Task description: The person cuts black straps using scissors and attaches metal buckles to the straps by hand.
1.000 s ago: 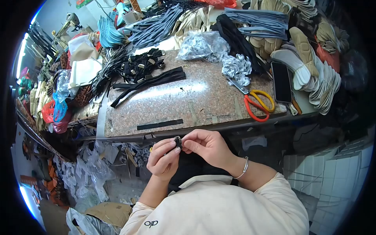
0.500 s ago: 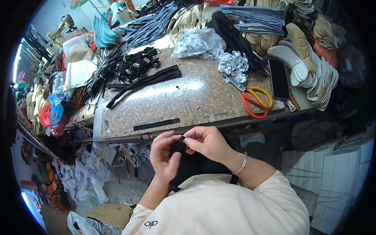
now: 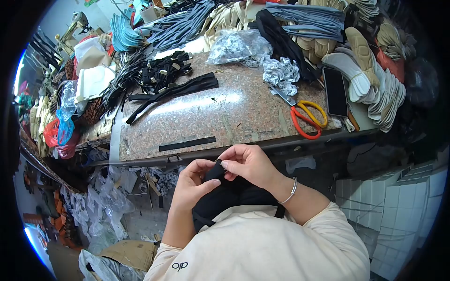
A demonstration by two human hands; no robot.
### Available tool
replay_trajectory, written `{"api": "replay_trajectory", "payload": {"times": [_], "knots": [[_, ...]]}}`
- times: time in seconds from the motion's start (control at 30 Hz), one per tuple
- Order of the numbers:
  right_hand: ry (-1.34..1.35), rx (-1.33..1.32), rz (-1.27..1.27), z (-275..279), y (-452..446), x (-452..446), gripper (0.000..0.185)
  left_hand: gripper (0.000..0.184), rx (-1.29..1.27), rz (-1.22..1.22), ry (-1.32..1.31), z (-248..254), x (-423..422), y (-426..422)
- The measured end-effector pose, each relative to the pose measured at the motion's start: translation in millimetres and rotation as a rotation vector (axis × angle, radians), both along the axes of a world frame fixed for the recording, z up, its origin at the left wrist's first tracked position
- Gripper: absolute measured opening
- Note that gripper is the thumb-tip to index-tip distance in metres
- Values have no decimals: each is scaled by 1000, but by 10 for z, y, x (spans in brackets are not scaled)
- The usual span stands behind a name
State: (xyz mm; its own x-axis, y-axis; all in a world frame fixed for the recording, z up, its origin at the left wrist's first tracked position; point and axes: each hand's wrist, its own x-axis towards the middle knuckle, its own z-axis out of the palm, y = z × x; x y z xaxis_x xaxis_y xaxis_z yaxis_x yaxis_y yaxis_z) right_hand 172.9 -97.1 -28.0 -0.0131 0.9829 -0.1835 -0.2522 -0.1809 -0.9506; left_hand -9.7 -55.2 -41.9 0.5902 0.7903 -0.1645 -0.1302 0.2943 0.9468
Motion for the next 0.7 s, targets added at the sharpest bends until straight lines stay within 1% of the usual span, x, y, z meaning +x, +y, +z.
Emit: {"api": "replay_trajectory", "payload": {"times": [0.1, 0.3, 0.43, 0.63, 0.7], "knots": [[63, -26, -10, 0, 11, 21, 13, 37, 77, 12, 76, 27, -48, 0], [24, -24, -23, -17, -2, -4, 12, 33, 157, 78, 123, 52, -76, -47], [-8, -15, -27, -18, 12, -40, 11, 25, 968, 305, 328, 123, 127, -99], [44, 55, -116, 23, -14, -136, 11, 17, 929, 382, 340, -67, 171, -97], [-194, 290, -156, -22, -3, -168, 13, 16, 486, 301, 204, -85, 157, -82]]}}
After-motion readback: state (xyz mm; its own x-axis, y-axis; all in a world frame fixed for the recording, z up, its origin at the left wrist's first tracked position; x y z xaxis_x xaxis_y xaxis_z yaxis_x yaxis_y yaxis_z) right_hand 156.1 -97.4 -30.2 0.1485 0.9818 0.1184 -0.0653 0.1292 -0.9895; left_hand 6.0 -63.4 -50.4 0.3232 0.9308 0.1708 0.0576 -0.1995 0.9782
